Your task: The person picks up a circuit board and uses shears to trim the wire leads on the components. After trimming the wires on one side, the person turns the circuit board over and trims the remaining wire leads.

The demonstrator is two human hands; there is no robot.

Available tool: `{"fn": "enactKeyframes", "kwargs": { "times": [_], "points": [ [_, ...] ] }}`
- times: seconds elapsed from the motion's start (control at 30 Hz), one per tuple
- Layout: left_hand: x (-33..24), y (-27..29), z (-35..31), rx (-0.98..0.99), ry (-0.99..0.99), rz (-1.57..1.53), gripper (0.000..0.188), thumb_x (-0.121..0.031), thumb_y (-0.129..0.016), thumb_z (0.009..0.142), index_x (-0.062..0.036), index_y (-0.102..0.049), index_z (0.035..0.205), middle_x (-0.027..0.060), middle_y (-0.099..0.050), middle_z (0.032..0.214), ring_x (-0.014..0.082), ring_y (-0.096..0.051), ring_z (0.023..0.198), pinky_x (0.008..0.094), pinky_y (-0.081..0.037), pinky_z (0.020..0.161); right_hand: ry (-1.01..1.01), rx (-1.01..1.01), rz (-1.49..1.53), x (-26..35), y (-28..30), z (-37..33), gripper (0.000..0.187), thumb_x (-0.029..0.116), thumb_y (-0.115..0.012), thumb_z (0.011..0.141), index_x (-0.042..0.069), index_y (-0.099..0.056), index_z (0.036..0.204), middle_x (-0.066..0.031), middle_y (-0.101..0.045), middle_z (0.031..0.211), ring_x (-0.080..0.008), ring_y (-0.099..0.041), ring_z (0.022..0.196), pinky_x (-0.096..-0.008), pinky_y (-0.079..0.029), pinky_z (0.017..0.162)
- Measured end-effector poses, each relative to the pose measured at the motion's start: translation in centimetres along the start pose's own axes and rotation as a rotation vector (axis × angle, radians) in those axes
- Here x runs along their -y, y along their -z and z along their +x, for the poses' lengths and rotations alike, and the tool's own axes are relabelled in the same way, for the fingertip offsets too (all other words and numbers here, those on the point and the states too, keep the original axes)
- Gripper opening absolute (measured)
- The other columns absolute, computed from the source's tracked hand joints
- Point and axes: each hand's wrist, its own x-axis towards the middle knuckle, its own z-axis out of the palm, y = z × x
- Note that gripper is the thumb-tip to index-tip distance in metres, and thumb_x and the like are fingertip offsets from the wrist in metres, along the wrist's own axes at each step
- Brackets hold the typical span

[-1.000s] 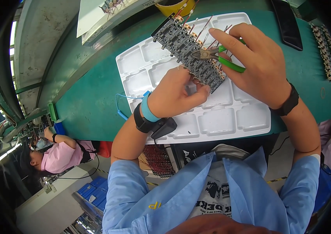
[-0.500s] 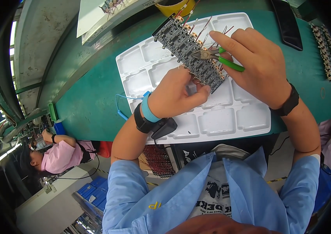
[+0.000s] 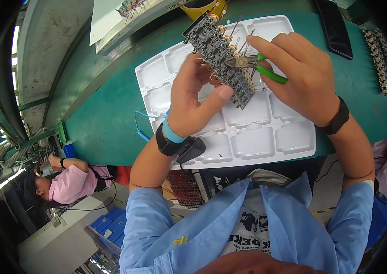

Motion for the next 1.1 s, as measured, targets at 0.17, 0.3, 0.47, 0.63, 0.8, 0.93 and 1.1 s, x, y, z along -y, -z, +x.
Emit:
{"fn": "enactKeyframes", "kwargs": {
  "times": [0.17,0.3,0.47,0.63,0.8,0.93,1.1],
  "points": [
    [0.4,-0.5,0.0,-0.067,-0.143,-0.107,0.06,-0.006,-0.08,0.095,0.0003,-0.046,0.145,0.0121,-0.063,0.132,0.0183,-0.066,0.115,0.034,-0.058,0.093,-0.007,0.031,0.005,0.0,0.1,-0.3,0.049,0.011,-0.088,0.073,0.013,-0.072,0.119,-0.0001,-0.061,0.089,-0.0201,-0.062,0.077,-0.037,-0.051,0.063],
    [0.3,-0.6,-0.3,-0.071,-0.098,-0.141,0.057,0.0,-0.076,0.097,0.0007,-0.044,0.144,0.0133,-0.063,0.133,0.0195,-0.068,0.114,0.0346,-0.061,0.091,-0.041,0.126,0.041,-0.1,0.4,-0.6,0.063,0.001,-0.087,0.072,0.01,-0.072,0.132,-0.0071,-0.065,0.094,-0.0262,-0.064,0.083,-0.0387,-0.053,0.07],
    [0.3,-0.8,-0.3,-0.07,-0.062,-0.202,0.057,0.003,-0.075,0.097,0.0001,-0.042,0.144,0.013,-0.063,0.129,0.0192,-0.07,0.109,0.0337,-0.065,0.084,-0.047,0.093,0.041,-0.1,0.2,-0.5,0.058,0.004,-0.087,0.073,0.011,-0.072,0.128,-0.0055,-0.063,0.093,-0.0253,-0.064,0.082,-0.0386,-0.052,0.068],
    [0.0,-0.1,-0.4,-0.028,-0.075,-0.143,0.059,0.004,-0.076,0.096,-0.0015,-0.043,0.144,0.0103,-0.063,0.121,0.0189,-0.072,0.104,0.0336,-0.065,0.083,-0.023,-0.009,0.022,-0.3,0.0,-0.1,0.049,0.008,-0.087,0.073,0.012,-0.071,0.12,-0.0023,-0.061,0.091,-0.0228,-0.065,0.082,-0.0379,-0.052,0.066],
    [-0.6,-0.7,-0.2,-0.059,-0.062,-0.24,0.063,0.006,-0.076,0.094,-0.0023,-0.042,0.146,0.0087,-0.062,0.116,0.0186,-0.073,0.1,0.0332,-0.064,0.083,-0.034,0.019,0.007,-0.2,0.0,-0.1,0.048,0.007,-0.086,0.073,0.011,-0.071,0.119,-0.0034,-0.061,0.092,-0.0239,-0.065,0.085,-0.0387,-0.052,0.068],
    [-0.2,-0.5,-0.3,-0.079,-0.043,-0.149,0.066,0.007,-0.076,0.094,-0.0023,-0.041,0.148,0.0092,-0.062,0.116,0.0186,-0.073,0.099,0.033,-0.064,0.083,-0.047,0.038,0.003,-0.3,0.0,-0.1,0.047,0.007,-0.086,0.073,0.011,-0.071,0.118,-0.0038,-0.062,0.093,-0.0243,-0.065,0.087,-0.039,-0.052,0.069],
    [0.0,-0.3,-0.5,-0.066,-0.061,-0.122,0.068,0.007,-0.077,0.093,-0.0024,-0.04,0.15,0.0099,-0.062,0.117,0.0187,-0.072,0.099,0.0332,-0.063,0.085,-0.042,0.035,0.006,-0.3,0.0,-0.1,0.047,0.007,-0.085,0.074,0.011,-0.071,0.118,-0.004,-0.062,0.094,-0.0246,-0.065,0.087,-0.0391,-0.053,0.07]
  ]
}}
